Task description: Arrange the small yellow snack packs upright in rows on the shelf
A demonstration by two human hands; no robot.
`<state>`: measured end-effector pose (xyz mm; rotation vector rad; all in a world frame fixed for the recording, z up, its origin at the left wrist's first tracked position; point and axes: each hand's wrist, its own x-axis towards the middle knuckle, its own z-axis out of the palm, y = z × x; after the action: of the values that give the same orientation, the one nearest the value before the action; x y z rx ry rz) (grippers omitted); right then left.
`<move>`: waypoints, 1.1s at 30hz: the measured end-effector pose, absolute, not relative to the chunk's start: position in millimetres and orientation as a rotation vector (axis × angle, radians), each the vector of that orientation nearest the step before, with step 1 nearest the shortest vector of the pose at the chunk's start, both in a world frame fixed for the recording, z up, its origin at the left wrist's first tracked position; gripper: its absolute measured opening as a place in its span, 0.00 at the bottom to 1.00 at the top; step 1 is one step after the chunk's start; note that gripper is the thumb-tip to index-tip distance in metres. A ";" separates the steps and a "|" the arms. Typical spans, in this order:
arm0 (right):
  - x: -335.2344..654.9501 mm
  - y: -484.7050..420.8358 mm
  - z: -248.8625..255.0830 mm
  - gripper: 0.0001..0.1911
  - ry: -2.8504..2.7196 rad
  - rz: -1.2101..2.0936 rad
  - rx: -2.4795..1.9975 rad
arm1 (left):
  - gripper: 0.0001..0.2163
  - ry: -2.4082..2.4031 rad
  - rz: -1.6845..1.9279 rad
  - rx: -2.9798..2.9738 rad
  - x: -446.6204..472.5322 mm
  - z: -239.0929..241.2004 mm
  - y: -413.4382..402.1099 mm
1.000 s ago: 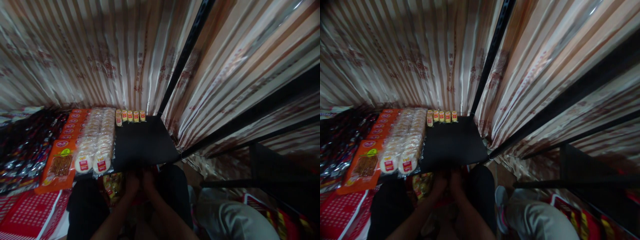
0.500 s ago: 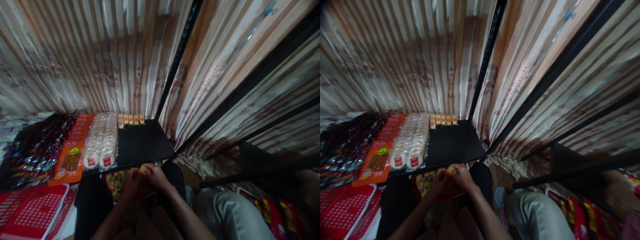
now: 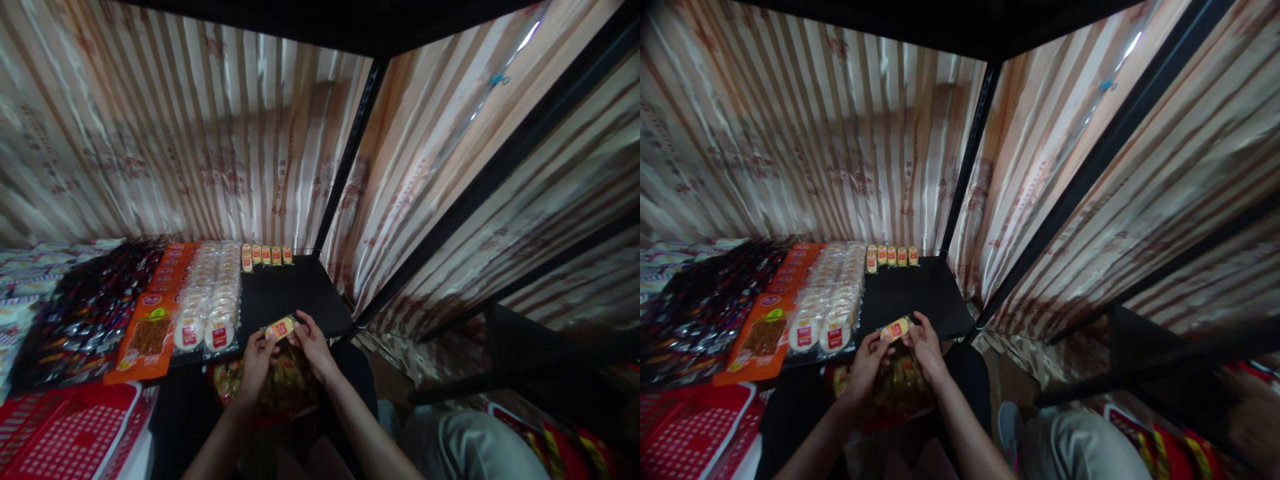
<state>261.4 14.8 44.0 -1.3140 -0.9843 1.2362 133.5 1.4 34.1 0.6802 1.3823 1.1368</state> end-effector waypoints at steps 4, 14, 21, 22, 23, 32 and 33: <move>251.8 13.0 26.3 0.27 -0.893 1.287 -1.291 | 0.14 1.385 1.197 0.697 134.7 50.6 18.8; 253.5 51.8 47.1 0.09 -1.508 0.808 -1.538 | 0.17 1.583 1.007 1.425 113.8 64.3 69.7; 241.4 99.9 44.7 0.12 -1.681 0.797 -1.534 | 0.18 1.585 0.953 1.582 110.3 64.1 107.3; 239.9 106.9 42.9 0.11 -1.697 0.780 -1.546 | 0.19 1.604 0.949 1.591 110.5 62.2 113.8; 238.6 114.2 41.3 0.10 -1.705 0.764 -1.562 | 0.20 1.628 0.948 1.590 111.0 60.4 120.5; 223.9 190.2 32.1 0.13 -1.699 0.556 -1.770 | 0.19 1.815 1.026 1.380 126.5 55.0 174.2; 221.6 197.1 32.3 0.13 -1.703 0.536 -1.788 | 0.18 1.797 1.019 1.371 127.6 55.3 178.9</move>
<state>221.6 197.1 32.3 -1.7876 -1.7030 0.5362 127.6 178.9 55.3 1.3711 1.7968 1.0187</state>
